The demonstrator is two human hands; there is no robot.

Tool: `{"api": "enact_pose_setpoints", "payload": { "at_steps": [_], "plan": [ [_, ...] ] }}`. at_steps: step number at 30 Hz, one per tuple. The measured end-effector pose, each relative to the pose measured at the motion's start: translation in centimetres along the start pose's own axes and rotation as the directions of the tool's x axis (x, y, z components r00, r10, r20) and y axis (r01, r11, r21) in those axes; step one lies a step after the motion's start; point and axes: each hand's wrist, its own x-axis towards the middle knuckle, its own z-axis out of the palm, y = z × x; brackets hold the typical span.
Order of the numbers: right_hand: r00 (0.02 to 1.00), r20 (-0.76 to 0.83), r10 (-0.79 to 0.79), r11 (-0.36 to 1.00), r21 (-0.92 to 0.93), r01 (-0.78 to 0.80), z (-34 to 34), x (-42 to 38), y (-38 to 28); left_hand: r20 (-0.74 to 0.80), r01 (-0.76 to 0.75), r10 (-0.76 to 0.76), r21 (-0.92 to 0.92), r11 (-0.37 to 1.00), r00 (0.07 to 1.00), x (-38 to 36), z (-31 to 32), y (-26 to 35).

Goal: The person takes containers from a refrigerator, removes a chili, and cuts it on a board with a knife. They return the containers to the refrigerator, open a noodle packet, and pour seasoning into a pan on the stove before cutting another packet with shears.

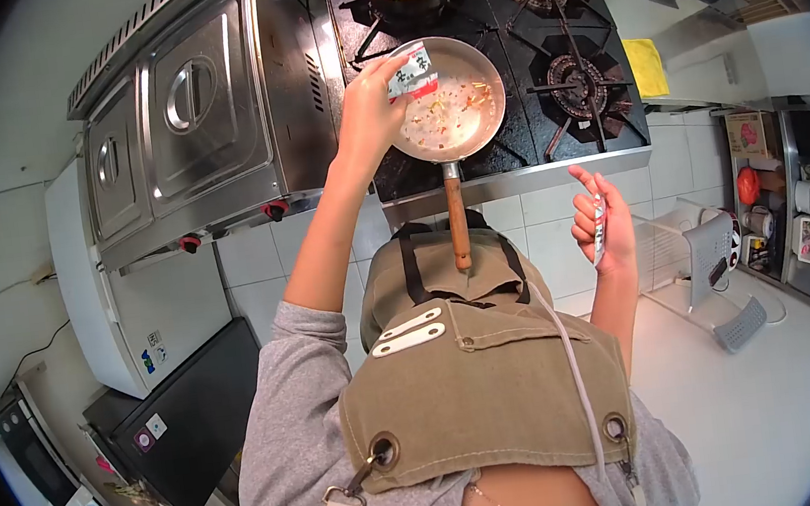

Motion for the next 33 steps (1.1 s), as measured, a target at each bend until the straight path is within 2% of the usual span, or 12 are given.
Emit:
{"api": "enact_pose_setpoints", "payload": {
  "at_steps": [1,3,5,7,9,13,18,23,27,29,30,33],
  "plan": [
    [1.0,0.0,0.0,1.0,0.002,0.0,0.1,-0.2,0.1,-0.011,-0.009,0.009,-0.001,1.0,1.0,-0.1,-0.4,0.7],
    [1.0,0.009,-0.008,1.0,-0.017,0.008,0.3,-0.7,0.5,0.1,0.17,-0.155,-0.164,0.972,0.983,-0.1,-1.4,2.1],
    [1.0,-0.001,-0.002,0.999,-0.033,0.002,0.4,-0.9,0.8,-0.001,0.068,-0.069,-0.148,0.987,0.998,-0.4,-0.8,1.2],
    [0.999,0.042,-0.004,0.999,-0.035,0.005,0.4,-0.9,1.0,-0.009,0.118,-0.123,-0.202,0.972,0.992,-0.4,-0.5,1.0],
    [0.996,-0.086,0.014,1.0,-0.021,-0.016,1.4,-1.1,1.4,-0.047,0.069,-0.078,-0.154,0.986,0.996,-0.7,-0.5,1.3],
    [0.996,-0.085,0.002,0.997,-0.074,-0.009,0.9,-0.9,1.6,-0.042,0.101,-0.102,-0.034,0.994,0.994,-1.3,0.0,1.7],
    [0.995,0.101,0.013,0.999,-0.052,-0.008,-1.1,-0.8,1.0,-0.079,0.083,-0.087,-0.055,0.995,0.993,-1.5,0.5,2.2],
    [1.0,-0.002,0.016,0.996,-0.088,-0.016,-0.8,-0.9,0.6,-0.106,0.112,-0.112,-0.005,0.994,0.988,-1.7,0.6,2.7],
    [1.0,0.003,0.031,0.994,-0.107,-0.031,-1.4,-0.6,0.0,-0.143,0.127,-0.13,-0.028,0.992,0.981,-2.0,0.9,2.7],
    [0.994,-0.099,-0.044,0.974,-0.227,0.02,-1.7,-0.1,-0.2,-0.169,0.107,-0.11,-0.024,0.994,0.979,-2.1,1.0,2.8],
    [0.998,-0.039,-0.044,0.985,-0.167,0.037,-2.8,0.5,-0.2,-0.172,0.122,-0.132,-0.068,0.99,0.976,-2.2,1.1,2.9],
    [0.992,-0.086,-0.088,0.982,-0.174,0.072,-1.3,0.4,-0.8,-0.183,0.137,-0.165,-0.156,0.978,0.969,-3.0,1.4,3.6]
  ]
}}
